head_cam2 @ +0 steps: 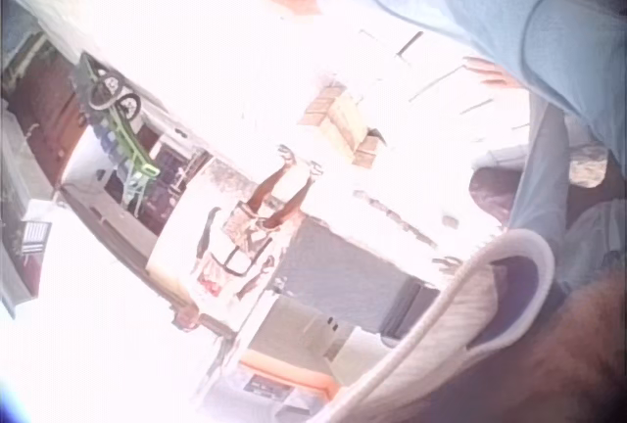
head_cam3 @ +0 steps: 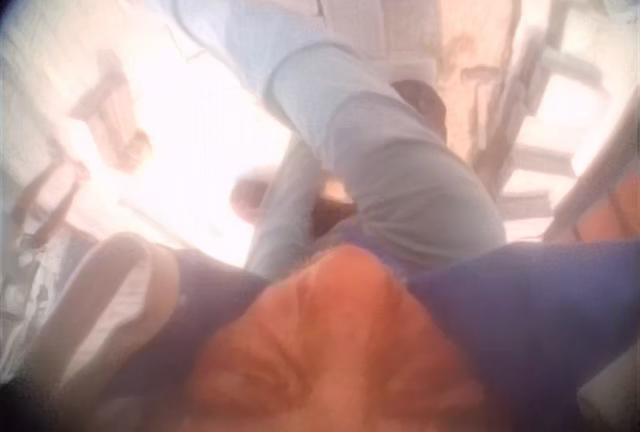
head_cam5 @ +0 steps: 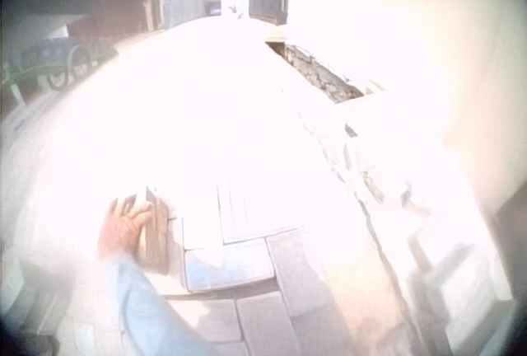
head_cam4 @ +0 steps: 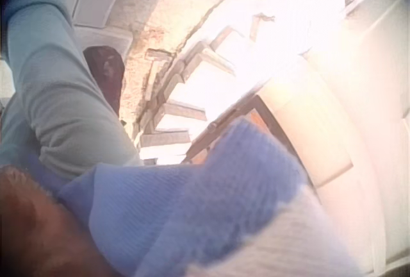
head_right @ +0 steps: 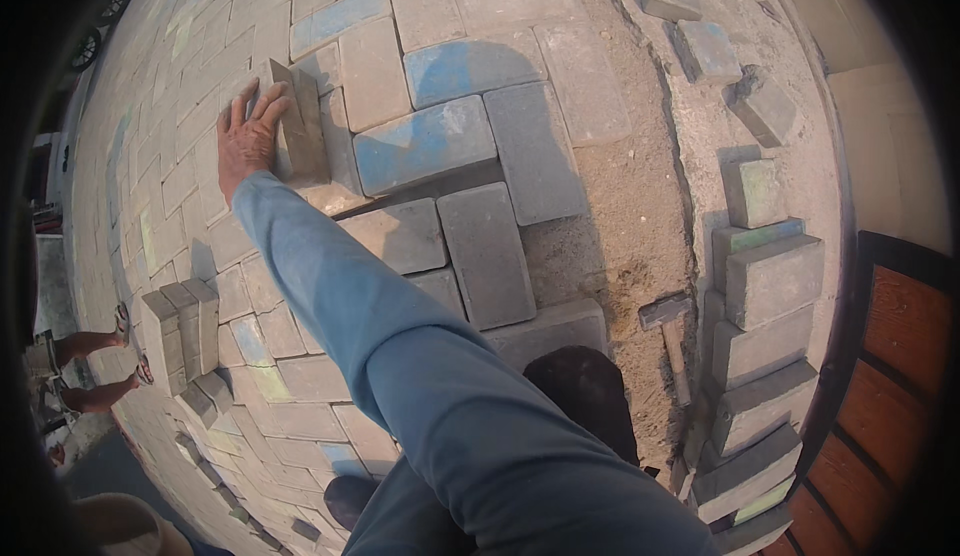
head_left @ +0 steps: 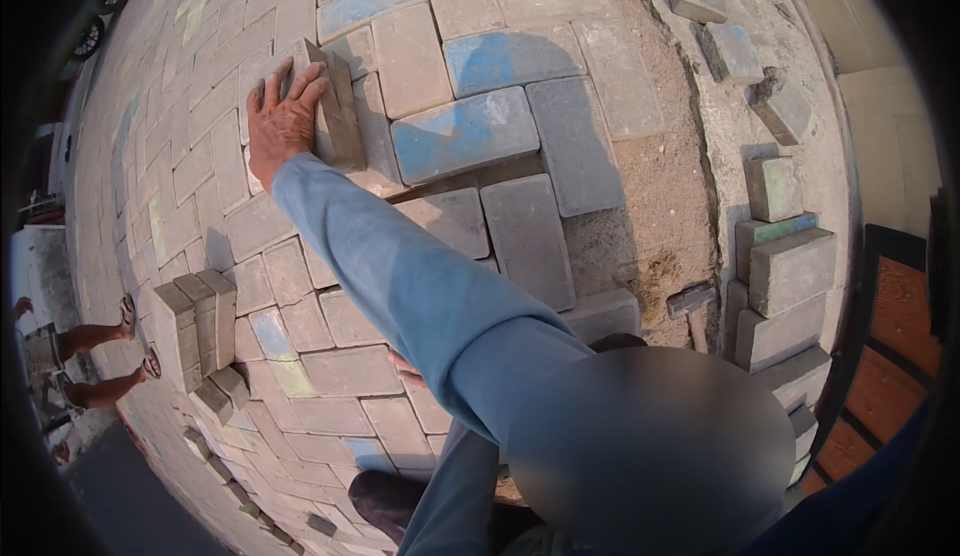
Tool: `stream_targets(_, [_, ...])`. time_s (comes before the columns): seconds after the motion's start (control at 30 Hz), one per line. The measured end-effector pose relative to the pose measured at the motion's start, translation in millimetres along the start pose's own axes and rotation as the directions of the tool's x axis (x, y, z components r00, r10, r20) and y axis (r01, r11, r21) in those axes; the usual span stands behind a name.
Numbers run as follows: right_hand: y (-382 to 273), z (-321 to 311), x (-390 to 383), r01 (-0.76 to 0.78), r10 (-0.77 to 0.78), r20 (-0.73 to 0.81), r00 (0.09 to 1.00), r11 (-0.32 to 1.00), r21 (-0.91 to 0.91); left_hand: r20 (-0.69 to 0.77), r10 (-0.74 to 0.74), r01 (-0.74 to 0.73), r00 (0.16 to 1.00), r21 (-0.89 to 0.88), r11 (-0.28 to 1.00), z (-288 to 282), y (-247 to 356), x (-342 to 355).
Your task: The person is laying paving stones on a prepared sand bed in a herringbone pattern. They use a trowel to spread sand and a hammer to tap the stones into place, ensuring they are level and secure.
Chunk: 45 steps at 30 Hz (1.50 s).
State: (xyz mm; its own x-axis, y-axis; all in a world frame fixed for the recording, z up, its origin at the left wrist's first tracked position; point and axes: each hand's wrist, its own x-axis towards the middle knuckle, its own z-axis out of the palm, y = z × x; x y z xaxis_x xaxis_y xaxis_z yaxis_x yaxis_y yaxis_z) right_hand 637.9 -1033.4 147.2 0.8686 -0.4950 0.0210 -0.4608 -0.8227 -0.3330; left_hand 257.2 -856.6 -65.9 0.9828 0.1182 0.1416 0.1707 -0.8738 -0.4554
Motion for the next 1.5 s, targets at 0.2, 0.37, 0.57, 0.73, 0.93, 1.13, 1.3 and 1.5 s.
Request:
stream_targets(0.2, [52,22,-48,0.177,-0.175,-0.088,0.981,0.984,0.015,0.095,0.030,-0.016,0.995,-0.142,0.990,-28,6,6])
stream_targets(0.37, [49,-3,-38,0.166,-0.180,0.113,0.977,0.978,0.128,0.283,-0.010,0.132,0.959,-0.414,0.901,-70,15,17])
stream_targets(0.57, [144,-76,-99,0.178,-0.360,0.384,0.850,0.883,0.433,0.199,0.109,0.016,0.974,-0.541,0.841,-97,-7,24])
stream_targets(0.73, [260,-146,-205,0.297,-0.376,0.401,0.835,0.922,0.247,0.146,0.104,-0.006,0.984,-0.555,0.832,-95,0,20])
stream_targets(0.93, [351,-183,-298,0.152,-0.205,0.467,0.860,0.977,0.149,0.191,0.114,0.025,0.975,-0.604,0.796,-96,-4,22])
stream_targets(1.13, [394,-175,-339,0.247,-0.197,0.504,0.841,0.968,-0.033,0.165,0.110,0.012,0.980,-0.602,0.798,-95,-3,20])
stream_targets(1.3, [407,-145,-338,0.404,-0.314,0.519,0.795,0.912,-0.066,0.167,0.105,0.019,0.980,-0.608,0.794,-98,0,18])
stream_targets(1.5, [408,-111,-335,0.540,-0.435,0.466,0.771,0.834,-0.115,0.089,0.075,-0.018,0.993,-0.526,0.851,-89,1,18])
